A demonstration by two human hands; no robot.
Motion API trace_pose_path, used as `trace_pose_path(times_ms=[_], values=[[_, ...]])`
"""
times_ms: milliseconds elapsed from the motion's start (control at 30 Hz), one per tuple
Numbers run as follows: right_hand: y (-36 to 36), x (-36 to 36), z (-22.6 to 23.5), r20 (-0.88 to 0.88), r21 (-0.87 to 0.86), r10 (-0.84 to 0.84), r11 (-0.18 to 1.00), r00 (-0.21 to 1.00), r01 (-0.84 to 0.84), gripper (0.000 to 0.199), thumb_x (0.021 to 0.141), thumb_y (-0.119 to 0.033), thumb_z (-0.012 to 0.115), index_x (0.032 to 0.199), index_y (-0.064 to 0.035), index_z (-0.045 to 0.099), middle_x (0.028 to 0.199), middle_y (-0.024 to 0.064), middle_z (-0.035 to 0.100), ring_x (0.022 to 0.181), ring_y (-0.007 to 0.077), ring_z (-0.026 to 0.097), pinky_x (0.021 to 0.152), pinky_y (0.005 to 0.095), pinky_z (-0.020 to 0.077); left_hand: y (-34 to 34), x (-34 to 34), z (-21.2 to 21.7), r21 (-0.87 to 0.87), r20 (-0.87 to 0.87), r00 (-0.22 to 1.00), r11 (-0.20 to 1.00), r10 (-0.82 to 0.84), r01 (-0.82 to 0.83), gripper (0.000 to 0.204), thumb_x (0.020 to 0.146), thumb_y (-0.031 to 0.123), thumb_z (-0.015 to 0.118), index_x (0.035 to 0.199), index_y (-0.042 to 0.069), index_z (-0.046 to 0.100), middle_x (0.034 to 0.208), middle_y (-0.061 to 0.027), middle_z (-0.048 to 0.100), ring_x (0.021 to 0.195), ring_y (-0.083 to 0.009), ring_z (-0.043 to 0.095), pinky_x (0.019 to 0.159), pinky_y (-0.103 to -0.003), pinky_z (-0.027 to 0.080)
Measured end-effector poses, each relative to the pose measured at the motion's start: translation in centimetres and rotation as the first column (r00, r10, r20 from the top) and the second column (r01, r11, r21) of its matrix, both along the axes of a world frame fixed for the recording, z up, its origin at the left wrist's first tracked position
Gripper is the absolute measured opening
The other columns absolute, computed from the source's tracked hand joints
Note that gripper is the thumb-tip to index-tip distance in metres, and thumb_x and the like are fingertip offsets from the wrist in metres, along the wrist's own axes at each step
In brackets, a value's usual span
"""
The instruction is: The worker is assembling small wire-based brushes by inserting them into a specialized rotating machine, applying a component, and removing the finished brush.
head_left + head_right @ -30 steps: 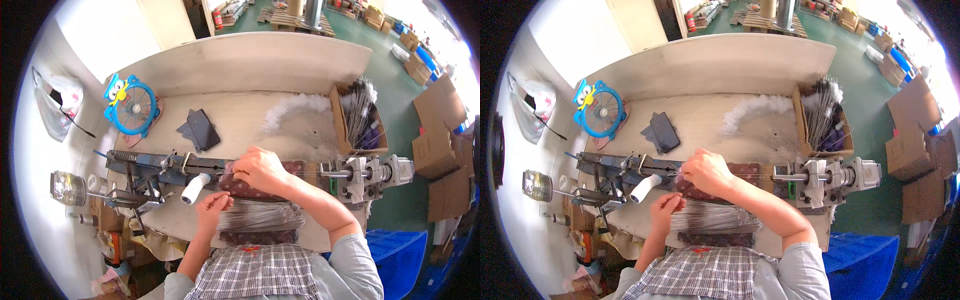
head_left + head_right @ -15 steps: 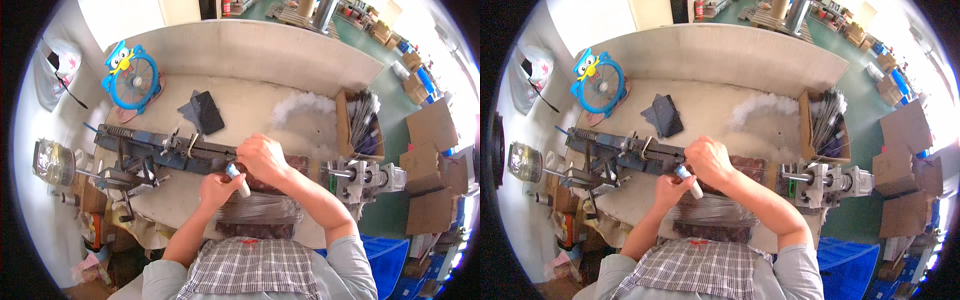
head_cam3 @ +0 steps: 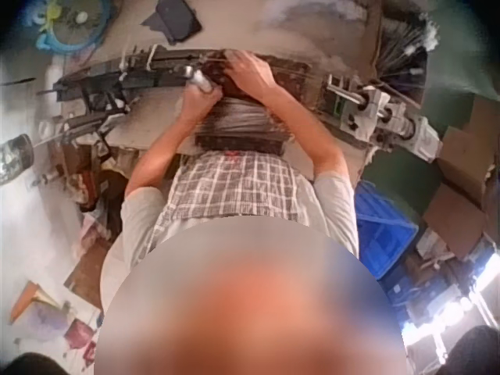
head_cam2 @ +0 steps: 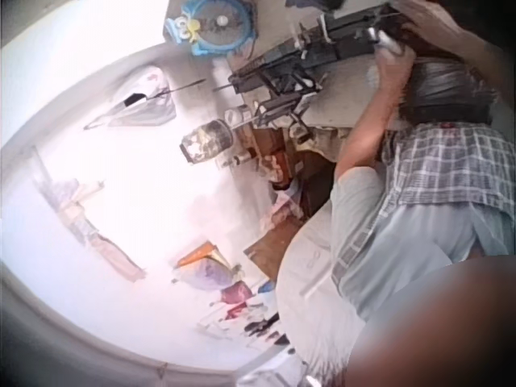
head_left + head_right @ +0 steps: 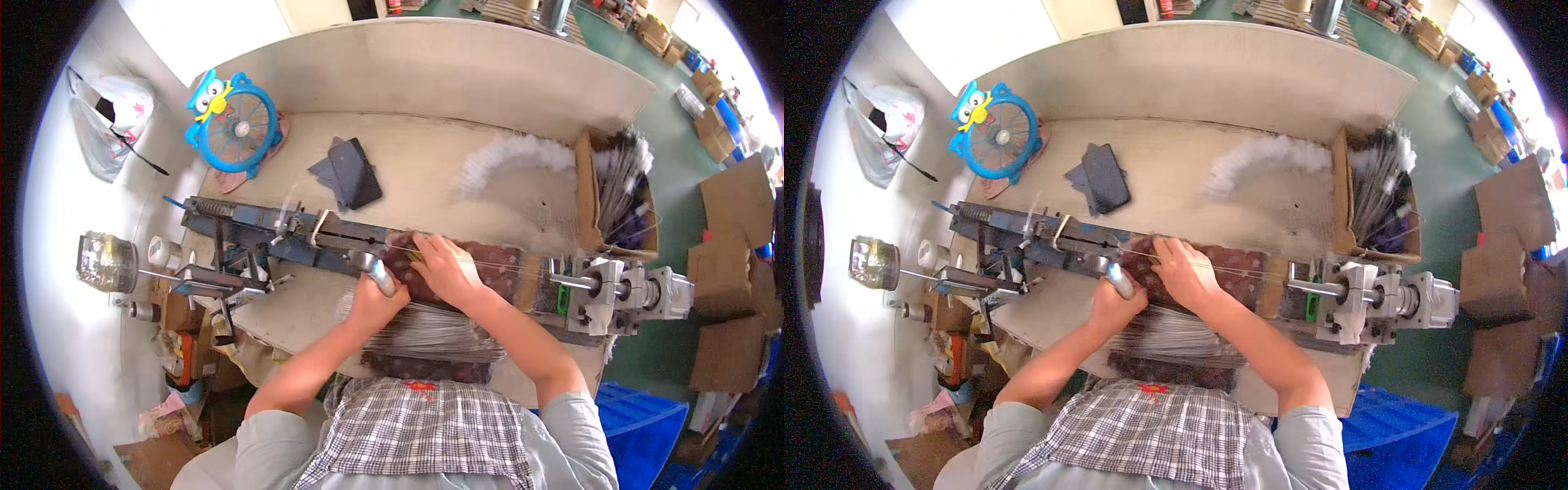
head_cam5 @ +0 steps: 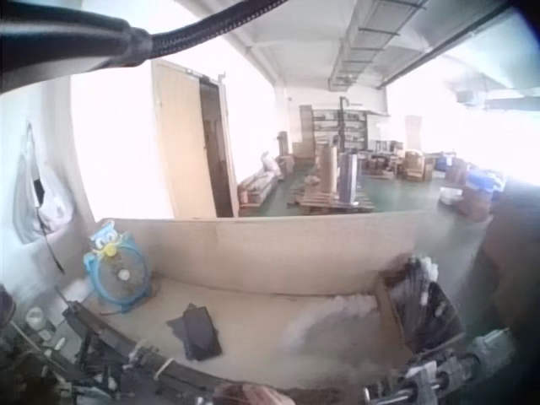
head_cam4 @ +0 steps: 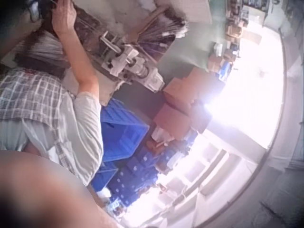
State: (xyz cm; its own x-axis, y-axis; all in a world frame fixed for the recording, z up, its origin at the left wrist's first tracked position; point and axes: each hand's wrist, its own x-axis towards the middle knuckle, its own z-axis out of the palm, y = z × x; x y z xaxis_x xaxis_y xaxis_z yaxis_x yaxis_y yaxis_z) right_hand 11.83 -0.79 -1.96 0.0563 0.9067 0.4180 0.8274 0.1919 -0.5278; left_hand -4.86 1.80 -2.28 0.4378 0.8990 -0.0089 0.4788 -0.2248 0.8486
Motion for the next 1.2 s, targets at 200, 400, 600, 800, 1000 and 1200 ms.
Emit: trace_pose_path(times_ms=[200, 400, 600, 800, 1000, 1200], values=[[-2.2, 0.8, 0.6, -0.182, -0.057, 0.237, 0.966, 0.954, -0.250, 0.024, 0.079, -0.016, 0.065, 0.099, -0.0044, 0.061, 0.087, 0.0121, 0.061, 0.080, 0.0320, 0.061, 0.068, 0.0398, 0.0509, 0.4, -4.9, -1.0, -0.291, 0.199, 0.950, 0.940, 0.241, -0.178, 0.034, 0.082, 0.031, 0.068, 0.098, 0.004, 0.054, 0.082, -0.0065, 0.062, 0.073, -0.0155, 0.061, 0.068, -0.031, 0.049], [-2.8, 0.8, 3.0, -0.223, -0.163, 0.225, 0.951, 0.948, -0.264, 0.021, 0.075, -0.012, 0.070, 0.091, 0.0001, 0.062, 0.082, 0.0145, 0.061, 0.075, 0.0326, 0.060, 0.066, 0.0382, 0.0497, 2.1, -16.3, -3.0, -0.814, 0.375, 0.379, 0.496, 0.846, -0.302, 0.029, 0.085, 0.036, 0.065, 0.097, 0.009, 0.060, 0.081, -0.0001, 0.059, 0.071, -0.0113, 0.057, 0.066, -0.027, 0.049], [-2.7, 0.2, 3.7, -0.201, -0.163, 0.224, 0.952, 0.954, -0.258, 0.018, 0.077, -0.003, 0.066, 0.094, 0.0003, 0.061, 0.084, 0.0155, 0.061, 0.076, 0.0335, 0.060, 0.067, 0.0386, 0.0492, 2.7, -17.7, -3.5, -0.825, 0.451, 0.311, 0.524, 0.837, -0.213, 0.019, 0.085, 0.028, 0.067, 0.093, 0.011, 0.062, 0.077, 0.0038, 0.057, 0.069, -0.0093, 0.055, 0.062, -0.026, 0.047], [-4.0, 0.3, 6.9, -0.171, -0.212, 0.234, 0.940, 0.957, -0.268, 0.020, 0.077, -0.001, 0.064, 0.097, -0.0019, 0.062, 0.086, 0.0150, 0.061, 0.078, 0.0335, 0.061, 0.068, 0.0382, 0.0498, 2.7, -16.8, -4.3, -0.852, 0.438, 0.155, 0.464, 0.886, -0.244, 0.014, 0.084, 0.021, 0.067, 0.089, 0.010, 0.062, 0.073, 0.0042, 0.057, 0.066, -0.0079, 0.053, 0.060, -0.024, 0.046], [-4.1, 2.9, 9.6, -0.011, -0.100, 0.069, 0.993, 0.998, -0.070, 0.018, 0.075, -0.004, 0.065, 0.093, -0.0048, 0.064, 0.080, 0.0115, 0.063, 0.076, 0.0304, 0.061, 0.066, 0.0367, 0.0491, -1.0, -9.5, -1.1, -0.653, 0.569, 0.472, 0.719, 0.674, -0.240, 0.013, 0.088, 0.018, 0.062, 0.086, 0.005, 0.061, 0.069, 0.0006, 0.055, 0.061, -0.0083, 0.050, 0.060, -0.022, 0.041], [-3.6, 4.4, 8.6, -0.292, -0.259, -0.103, 0.966, 0.951, 0.025, 0.016, 0.079, -0.015, 0.066, 0.092, -0.0048, 0.065, 0.079, 0.0110, 0.064, 0.075, 0.0287, 0.061, 0.068, 0.0351, 0.0479, -3.2, 3.4, 2.2, -0.586, 0.700, 0.605, 0.789, 0.380, 0.183, 0.013, 0.091, 0.015, 0.059, 0.093, 0.003, 0.061, 0.077, -0.0032, 0.060, 0.065, -0.0100, 0.055, 0.060, -0.022, 0.043]])
